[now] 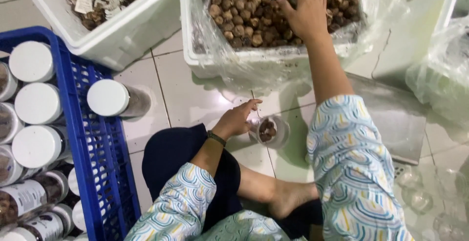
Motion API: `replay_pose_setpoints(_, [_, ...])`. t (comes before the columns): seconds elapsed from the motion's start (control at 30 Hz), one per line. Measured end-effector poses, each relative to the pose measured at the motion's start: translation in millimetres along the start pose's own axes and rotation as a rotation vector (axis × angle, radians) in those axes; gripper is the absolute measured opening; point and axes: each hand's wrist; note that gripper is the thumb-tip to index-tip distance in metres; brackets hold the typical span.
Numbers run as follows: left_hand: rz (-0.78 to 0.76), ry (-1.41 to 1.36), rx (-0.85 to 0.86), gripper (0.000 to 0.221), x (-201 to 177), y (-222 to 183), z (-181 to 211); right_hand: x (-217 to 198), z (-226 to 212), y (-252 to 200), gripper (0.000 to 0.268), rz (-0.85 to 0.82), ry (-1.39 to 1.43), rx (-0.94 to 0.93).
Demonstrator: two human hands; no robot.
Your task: The person places cloves of garlic into small plastic cups, weighs them on a digital scale, and then transfers the garlic into plastic jars and secures the lids.
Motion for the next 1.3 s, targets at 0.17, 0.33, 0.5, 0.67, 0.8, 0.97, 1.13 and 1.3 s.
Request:
replay_pose_setpoints(0.17, [0.081, -0.076, 0.073, 0.075, -4.6, 16.6, -11.4, 16.2, -11.1, 39.8, 0.062, -0.065, -0.075, 0.150])
replay_pose_setpoints(0.33, [0.145, -0.122, 0.165, 0.071, 5.0, 22.2, -19.6, 19.0, -5.6, 39.1, 0.053, 0.031, -0.256, 0.071])
replay_pose_setpoints(0.5, [0.128, -0.068, 0.124, 0.067, 5.5, 23.4, -17.9, 31.5, 13.5, 34.8, 0.053, 0.012, -0.272, 0.019])
replay_pose_setpoints(0.67, [0.068, -0.061, 0.036, 0.070, -1.1, 22.6, -13.2, 12.2, -7.8, 31.0, 0.051, 0.065, -0.360, -0.027])
replay_pose_setpoints(0.8, [0.116, -0.092, 0.096, 0.068, 9.0, 21.9, -24.1, 22.3, 9.3, 33.8, 0.045, -0.009, -0.396, 0.009])
replay_pose_setpoints(0.97, [0.089, -0.064, 0.058, 0.066, 6.6, 27.7, -25.0, 15.7, 5.8, 27.2, 0.043, 0.044, -0.237, 0.008])
replay_pose_setpoints(1.13, [0.003, -0.037, 0.056, 0.071, -2.5, 18.1, -13.8, 10.1, 19.0, 15.5, 0.036, 0.178, 0.048, 0.175])
replay_pose_setpoints(1.3, [-0.314, -0.096, 0.014, 0.137, -19.2, -4.7, 20.8, -8.9, 47.5, 3.7, 0.088, 0.348, 0.918, 0.537])
Point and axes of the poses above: each hand's wrist, its own y-axis towards the middle knuckle, its own x-axis out of the palm, z = x × y
